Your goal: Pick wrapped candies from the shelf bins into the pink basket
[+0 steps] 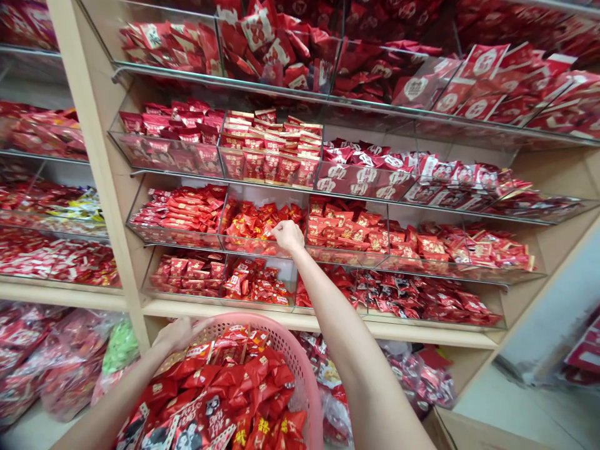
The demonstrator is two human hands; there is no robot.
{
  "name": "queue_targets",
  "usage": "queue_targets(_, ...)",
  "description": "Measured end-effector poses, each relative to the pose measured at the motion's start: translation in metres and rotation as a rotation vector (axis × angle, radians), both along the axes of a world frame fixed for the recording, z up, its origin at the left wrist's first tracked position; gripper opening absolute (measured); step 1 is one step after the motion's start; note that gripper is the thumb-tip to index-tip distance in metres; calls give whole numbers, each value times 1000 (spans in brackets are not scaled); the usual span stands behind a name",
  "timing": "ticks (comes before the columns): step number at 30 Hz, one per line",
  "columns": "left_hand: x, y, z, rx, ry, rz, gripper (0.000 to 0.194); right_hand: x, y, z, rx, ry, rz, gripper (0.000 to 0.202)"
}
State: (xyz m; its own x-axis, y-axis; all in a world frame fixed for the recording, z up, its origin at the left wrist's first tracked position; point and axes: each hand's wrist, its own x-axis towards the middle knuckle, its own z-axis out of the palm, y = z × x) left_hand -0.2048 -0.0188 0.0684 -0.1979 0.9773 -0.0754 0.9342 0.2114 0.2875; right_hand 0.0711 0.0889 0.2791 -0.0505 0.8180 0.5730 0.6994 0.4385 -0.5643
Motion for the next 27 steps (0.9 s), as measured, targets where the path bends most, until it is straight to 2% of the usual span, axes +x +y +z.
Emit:
queue_targets(5, 0, 0, 3, -15, 2, 12, 95, 9, -25, 8, 119, 188, 37, 20)
queue_targets(8, 0, -1, 5, -29, 12, 6, 98, 25, -63, 2, 151, 392, 197, 23)
queue_targets(10, 1, -2, 6, -39, 8, -4, 97, 37, -96, -13, 71, 417, 331, 23)
queue_targets(12, 2, -2, 6, -42, 10, -3, 97, 49, -129, -37, -66, 279, 432, 22)
queue_targets(15, 4, -1, 6, -39, 24, 11, 97, 62, -166, -84, -243, -21, 540, 20)
queue_targets(17, 5, -1, 6, -39, 29, 15, 97, 68, -180, -113, -341, -195, 560, 18)
queue_targets(19, 5, -1, 6, -39, 32, 17, 96, 73, -187, -135, -379, -328, 523, 16)
queue_targets(22, 5, -1, 6, -37, 33, 27, 95, 77, -189, -152, -339, -459, 467, 16)
queue_targets(27, 3, 0, 4, -24, 25, 14, 96, 77, -188, -152, -194, -719, 448, 24)
